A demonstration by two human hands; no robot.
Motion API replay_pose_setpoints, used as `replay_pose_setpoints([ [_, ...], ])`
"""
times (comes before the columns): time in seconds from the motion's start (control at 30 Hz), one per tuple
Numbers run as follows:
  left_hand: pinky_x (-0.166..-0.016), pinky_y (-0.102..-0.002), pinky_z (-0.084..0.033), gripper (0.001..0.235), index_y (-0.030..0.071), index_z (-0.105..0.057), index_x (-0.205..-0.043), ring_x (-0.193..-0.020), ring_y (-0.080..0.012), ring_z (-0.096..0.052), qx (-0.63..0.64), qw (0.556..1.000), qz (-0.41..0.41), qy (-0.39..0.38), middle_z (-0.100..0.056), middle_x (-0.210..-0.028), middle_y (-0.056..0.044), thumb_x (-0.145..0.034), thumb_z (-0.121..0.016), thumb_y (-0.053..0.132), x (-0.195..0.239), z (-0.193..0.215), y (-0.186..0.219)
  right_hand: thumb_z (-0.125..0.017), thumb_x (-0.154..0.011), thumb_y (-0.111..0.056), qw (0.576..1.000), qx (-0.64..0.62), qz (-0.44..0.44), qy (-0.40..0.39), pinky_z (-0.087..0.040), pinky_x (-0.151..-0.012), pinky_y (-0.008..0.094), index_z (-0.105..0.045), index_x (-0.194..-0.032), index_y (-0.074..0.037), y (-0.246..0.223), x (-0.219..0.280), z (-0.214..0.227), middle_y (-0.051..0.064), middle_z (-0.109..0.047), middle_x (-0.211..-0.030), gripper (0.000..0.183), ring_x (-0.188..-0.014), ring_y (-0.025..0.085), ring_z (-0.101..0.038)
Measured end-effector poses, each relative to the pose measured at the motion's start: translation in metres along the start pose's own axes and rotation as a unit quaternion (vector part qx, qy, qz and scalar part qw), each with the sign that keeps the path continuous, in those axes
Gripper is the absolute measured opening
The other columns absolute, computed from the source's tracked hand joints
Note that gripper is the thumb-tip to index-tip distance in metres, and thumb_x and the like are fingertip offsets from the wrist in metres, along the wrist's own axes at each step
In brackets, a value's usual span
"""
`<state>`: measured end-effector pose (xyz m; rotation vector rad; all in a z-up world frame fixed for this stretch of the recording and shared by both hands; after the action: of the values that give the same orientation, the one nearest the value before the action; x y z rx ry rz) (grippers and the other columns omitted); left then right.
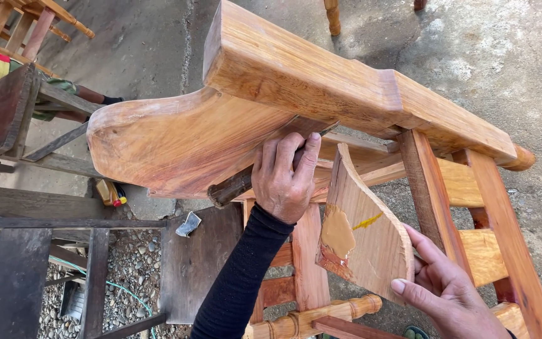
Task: The person uses a chisel to apply a filler substance from a small wooden board onto the joints and gaps of a wooden chair. They work on the backrest and legs, smoothing the filler into the wood grain.
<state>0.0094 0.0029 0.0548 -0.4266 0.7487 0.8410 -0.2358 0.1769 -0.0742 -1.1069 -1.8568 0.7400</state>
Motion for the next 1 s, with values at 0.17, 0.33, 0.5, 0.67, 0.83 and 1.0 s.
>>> replay_pose_setpoints([
  [0.17,-0.083,-0.046,-0.051,0.039,0.007,-0.07,-0.126,-0.098,-0.029,-0.06,-0.009,1.0,-0.008,-0.013,-0.058,-0.112,-0.008,-0.087,-0.073,-0.001,-0.004,0.005,0.0,-0.075,-0.09,-0.003,1.0,-0.005,0.008,-0.011,-0.049,-0.106,0.044,-0.025,-0.169,-0.006,0.0,0.0,-0.002,0.021,-0.065,-0.145,0.094,-0.133,0.024,-0.06],
  [0.33,-0.084,-0.046,-0.052,0.04,0.005,-0.069,-0.126,-0.097,-0.0289,-0.06,-0.022,0.999,-0.008,-0.026,-0.058,-0.112,-0.008,-0.086,-0.071,-0.002,-0.007,0.011,0.001,-0.076,-0.089,-0.003,1.0,-0.009,-0.001,-0.006,-0.048,-0.107,0.044,-0.025,-0.17,-0.006,0.0,0.0,-0.002,0.022,-0.065,-0.144,0.095,-0.133,0.025,-0.06],
  [0.5,-0.082,-0.046,-0.051,0.039,0.006,-0.069,-0.125,-0.096,-0.029,-0.059,-0.025,0.999,-0.014,-0.022,-0.058,-0.111,-0.009,-0.087,-0.072,-0.003,-0.01,0.01,0.001,-0.076,-0.089,-0.003,1.0,-0.012,-0.007,-0.006,-0.048,-0.108,0.045,-0.025,-0.17,-0.007,0.0,0.001,-0.002,0.023,-0.066,-0.144,0.096,-0.134,0.025,-0.06],
  [0.67,-0.082,-0.045,-0.052,0.04,0.005,-0.07,-0.126,-0.096,-0.029,-0.059,-0.041,0.998,-0.017,-0.033,-0.058,-0.11,-0.008,-0.087,-0.07,-0.006,-0.012,0.011,0.0,-0.076,-0.089,-0.003,1.0,-0.009,-0.008,0.001,-0.048,-0.107,0.045,-0.026,-0.169,-0.006,-0.003,0.001,-0.005,0.022,-0.063,-0.145,0.095,-0.135,0.025,-0.059],
  [0.83,-0.083,-0.045,-0.052,0.039,0.004,-0.07,-0.124,-0.096,-0.0308,-0.059,-0.036,0.998,-0.01,-0.043,-0.057,-0.108,-0.01,-0.086,-0.07,-0.003,-0.018,0.017,0.003,-0.076,-0.088,-0.004,1.0,-0.013,0.003,0.001,-0.047,-0.108,0.044,-0.026,-0.168,-0.005,-0.008,0.002,-0.01,0.021,-0.063,-0.147,0.095,-0.136,0.024,-0.058],
  [1.0,-0.082,-0.045,-0.052,0.028,0.004,-0.07,-0.12,-0.096,-0.0299,-0.059,-0.063,0.997,-0.008,-0.049,-0.058,-0.107,-0.009,-0.092,-0.071,0.004,-0.02,0.023,0.004,-0.077,-0.089,-0.004,1.0,-0.012,-0.018,0.009,-0.049,-0.106,0.045,-0.026,-0.17,-0.008,-0.002,0.003,-0.007,0.022,-0.061,-0.143,0.096,-0.134,0.026,-0.061],
])
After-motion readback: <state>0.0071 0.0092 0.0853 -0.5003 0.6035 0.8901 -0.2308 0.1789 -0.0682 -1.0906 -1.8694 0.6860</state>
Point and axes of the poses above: each hand's wrist, its own x-axis away from the middle knuckle, its own z-axis out of the back of the hand, y = z × x, the point moved 1 cm from there along -x, towards the middle knuckle
